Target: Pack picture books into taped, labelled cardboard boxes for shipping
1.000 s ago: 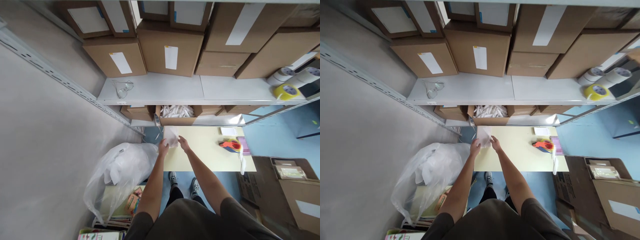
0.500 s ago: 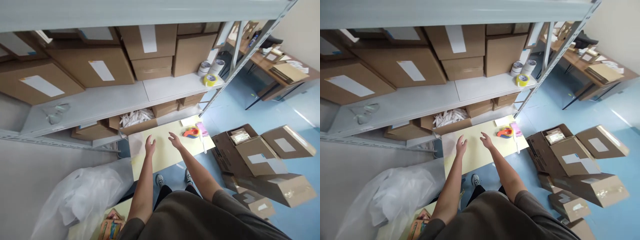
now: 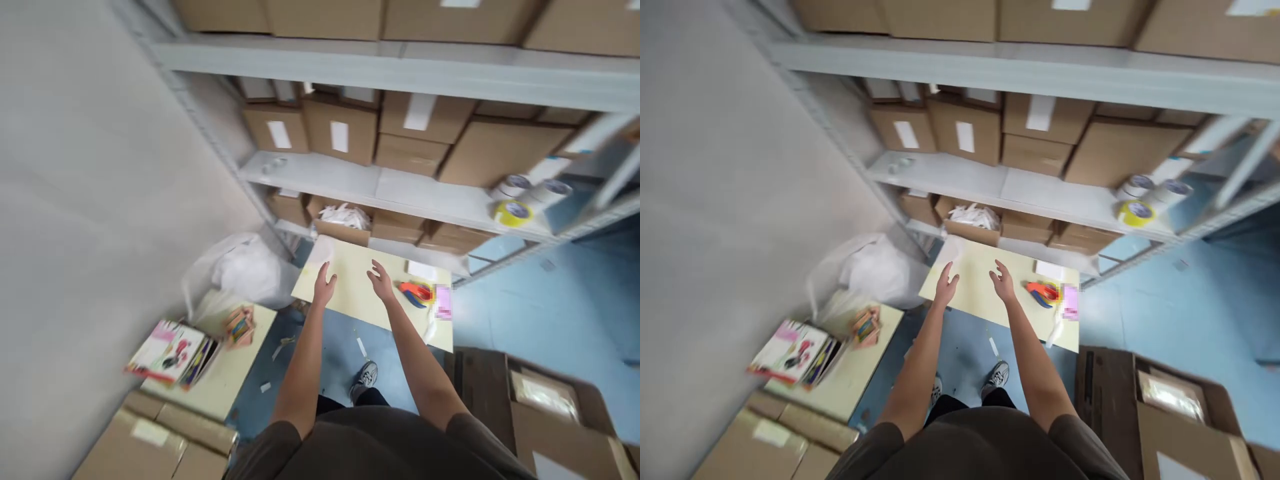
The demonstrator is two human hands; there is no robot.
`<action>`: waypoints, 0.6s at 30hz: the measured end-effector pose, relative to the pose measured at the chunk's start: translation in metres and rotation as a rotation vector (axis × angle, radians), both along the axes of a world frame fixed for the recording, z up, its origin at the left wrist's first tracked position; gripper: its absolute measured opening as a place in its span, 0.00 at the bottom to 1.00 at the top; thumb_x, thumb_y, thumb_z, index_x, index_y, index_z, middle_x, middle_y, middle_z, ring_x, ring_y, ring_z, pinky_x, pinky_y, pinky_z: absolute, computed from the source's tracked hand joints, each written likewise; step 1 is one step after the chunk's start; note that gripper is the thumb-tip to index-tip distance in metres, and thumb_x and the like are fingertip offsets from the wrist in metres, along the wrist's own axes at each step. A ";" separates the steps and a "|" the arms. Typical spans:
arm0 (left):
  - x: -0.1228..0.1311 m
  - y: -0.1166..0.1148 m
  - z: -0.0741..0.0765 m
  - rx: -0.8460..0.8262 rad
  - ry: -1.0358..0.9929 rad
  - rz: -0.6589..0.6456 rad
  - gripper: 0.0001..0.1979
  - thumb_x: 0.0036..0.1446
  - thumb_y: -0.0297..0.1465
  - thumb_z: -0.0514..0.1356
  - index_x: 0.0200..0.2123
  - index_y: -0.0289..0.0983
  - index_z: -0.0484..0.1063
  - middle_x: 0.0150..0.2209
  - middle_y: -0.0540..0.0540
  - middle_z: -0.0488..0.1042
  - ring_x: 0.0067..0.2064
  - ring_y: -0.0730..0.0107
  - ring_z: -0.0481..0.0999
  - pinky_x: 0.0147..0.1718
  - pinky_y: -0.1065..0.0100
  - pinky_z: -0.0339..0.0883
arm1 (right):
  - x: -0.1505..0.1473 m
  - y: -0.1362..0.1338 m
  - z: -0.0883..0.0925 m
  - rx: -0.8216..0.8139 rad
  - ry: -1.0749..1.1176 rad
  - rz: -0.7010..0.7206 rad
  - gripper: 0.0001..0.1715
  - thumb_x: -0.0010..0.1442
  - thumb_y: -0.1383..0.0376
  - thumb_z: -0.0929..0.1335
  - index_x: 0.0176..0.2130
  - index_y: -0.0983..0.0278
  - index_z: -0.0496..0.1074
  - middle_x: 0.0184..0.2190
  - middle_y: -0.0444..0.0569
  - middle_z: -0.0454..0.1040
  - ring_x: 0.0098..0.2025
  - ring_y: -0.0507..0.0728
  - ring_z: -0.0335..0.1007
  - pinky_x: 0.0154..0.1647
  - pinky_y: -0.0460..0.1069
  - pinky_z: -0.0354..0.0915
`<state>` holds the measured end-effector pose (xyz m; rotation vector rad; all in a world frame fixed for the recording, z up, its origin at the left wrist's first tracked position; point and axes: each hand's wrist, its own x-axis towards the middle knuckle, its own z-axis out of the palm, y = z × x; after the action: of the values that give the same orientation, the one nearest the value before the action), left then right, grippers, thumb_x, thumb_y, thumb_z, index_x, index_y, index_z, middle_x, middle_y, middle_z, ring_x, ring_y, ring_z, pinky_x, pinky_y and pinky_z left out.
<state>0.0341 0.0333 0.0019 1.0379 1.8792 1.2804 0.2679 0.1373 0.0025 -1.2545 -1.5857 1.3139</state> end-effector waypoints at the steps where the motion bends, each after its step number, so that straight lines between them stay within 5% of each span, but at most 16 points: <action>1: -0.016 -0.023 0.004 0.008 0.010 0.065 0.32 0.69 0.38 0.62 0.75 0.45 0.65 0.77 0.42 0.61 0.79 0.54 0.57 0.76 0.51 0.53 | -0.019 -0.006 0.006 0.023 0.006 0.059 0.41 0.65 0.44 0.70 0.70 0.56 0.70 0.72 0.60 0.69 0.68 0.70 0.70 0.64 0.67 0.72; 4: -0.066 -0.102 0.013 0.030 0.024 0.277 0.32 0.69 0.36 0.61 0.74 0.45 0.66 0.76 0.42 0.63 0.78 0.55 0.58 0.76 0.52 0.52 | -0.082 -0.041 0.020 0.073 0.018 0.236 0.42 0.66 0.44 0.70 0.71 0.56 0.69 0.73 0.59 0.68 0.70 0.70 0.69 0.65 0.66 0.71; 8: -0.118 -0.230 0.020 0.060 0.051 0.496 0.32 0.68 0.34 0.61 0.74 0.42 0.66 0.76 0.41 0.64 0.78 0.55 0.60 0.77 0.52 0.52 | -0.170 -0.124 0.031 0.110 0.030 0.453 0.42 0.66 0.45 0.70 0.72 0.56 0.68 0.73 0.58 0.68 0.72 0.68 0.66 0.67 0.64 0.69; 18: -0.179 -0.595 -0.005 0.039 0.012 0.913 0.34 0.69 0.35 0.63 0.76 0.41 0.64 0.76 0.39 0.64 0.78 0.52 0.60 0.76 0.50 0.53 | -0.351 -0.438 0.026 0.124 0.026 0.964 0.42 0.65 0.51 0.71 0.73 0.60 0.68 0.73 0.56 0.68 0.74 0.68 0.63 0.70 0.63 0.66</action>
<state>-0.1450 -0.5622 -0.0029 0.1455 2.4456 1.7780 -0.0827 -0.3009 0.0285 -0.3443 -2.3245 1.7129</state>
